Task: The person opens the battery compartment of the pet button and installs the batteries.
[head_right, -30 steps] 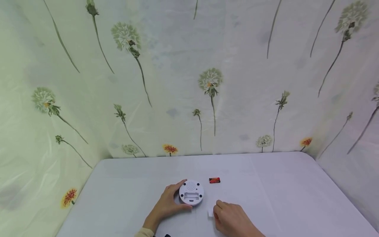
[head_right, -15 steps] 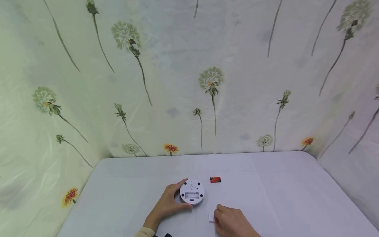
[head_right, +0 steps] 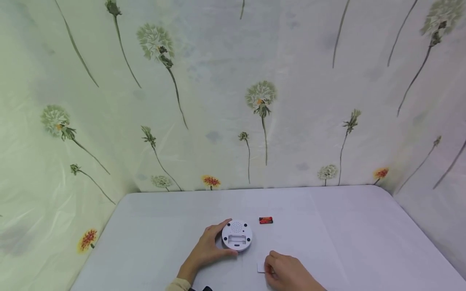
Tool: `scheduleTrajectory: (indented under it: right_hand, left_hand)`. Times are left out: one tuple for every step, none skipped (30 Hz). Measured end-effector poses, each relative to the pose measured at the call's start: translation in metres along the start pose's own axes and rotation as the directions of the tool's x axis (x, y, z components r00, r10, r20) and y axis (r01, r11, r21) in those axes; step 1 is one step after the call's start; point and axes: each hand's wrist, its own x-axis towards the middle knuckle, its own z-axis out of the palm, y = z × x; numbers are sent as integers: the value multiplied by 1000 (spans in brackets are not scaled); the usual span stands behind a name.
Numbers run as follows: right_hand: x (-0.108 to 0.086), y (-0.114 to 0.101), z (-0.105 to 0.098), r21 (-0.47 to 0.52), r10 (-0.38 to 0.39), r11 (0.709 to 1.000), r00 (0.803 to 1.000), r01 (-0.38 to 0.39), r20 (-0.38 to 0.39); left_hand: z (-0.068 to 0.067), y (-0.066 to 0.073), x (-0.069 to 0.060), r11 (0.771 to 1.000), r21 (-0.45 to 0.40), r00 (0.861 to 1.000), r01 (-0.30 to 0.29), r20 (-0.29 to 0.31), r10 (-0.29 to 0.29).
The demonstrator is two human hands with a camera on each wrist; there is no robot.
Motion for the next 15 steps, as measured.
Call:
scheduleTrajectory:
  right_hand:
    - [0,1,0,24,-1,1000,1000,1,1]
    - [-1,3,0,39,1,999,1000,-1,8]
    - [-1,4,0,55,3,998,1000,-4,16]
    - [-1,5,-1,70,6,997,1000,-7,25]
    - [-1,5,-1,89,12,996,999,-15,41]
    - [0,6,-2,103,14,995,999,-19,52]
    - [0,7,-3,113,16,993,998,-23,59]
    - [0,7,-4,123,19,992,997,-28,70]
    - [0,8,-4,139,26,990,996,-37,81]
    - [0,8,-5,152,33,987,995,-47,93]
    - [0,8,-5,164,39,985,994,-56,104]
    - [0,8,-6,178,48,982,992,-69,117]
    - [0,8,-6,193,62,977,990,-86,128]
    - [0,9,-5,207,69,974,988,-96,135]
    - [-1,9,-5,218,76,971,989,-103,130]
  left_hand:
    - [0,0,0,1000,-5,1000,4,2,-4]
    - [0,0,0,1000,-9,1000,6,3,-6]
    - [0,0,0,1000,-11,1000,7,4,-7]
    - [0,-1,0,1000,-9,1000,5,3,-5]
    - [0,-1,0,1000,-4,1000,1,3,-1]
    - [0,-1,1,1000,-1,1000,-2,1,2]
    - [1,-1,1,1000,3,1000,-6,1,6]
    - [1,-1,1,1000,9,1000,-10,0,10]
    - [1,-1,1,1000,14,1000,-13,0,13]
    - [1,-1,1,1000,18,1000,-16,-1,16]
    - [1,-1,1,1000,16,1000,-15,-1,15]
    - [0,0,1,1000,15,1000,-14,-2,14]
    - [0,0,1,1000,16,1000,-15,-2,15]
    - [0,0,1,1000,17,1000,-14,-1,14]
    - [0,0,1,1000,17,1000,-15,0,15]
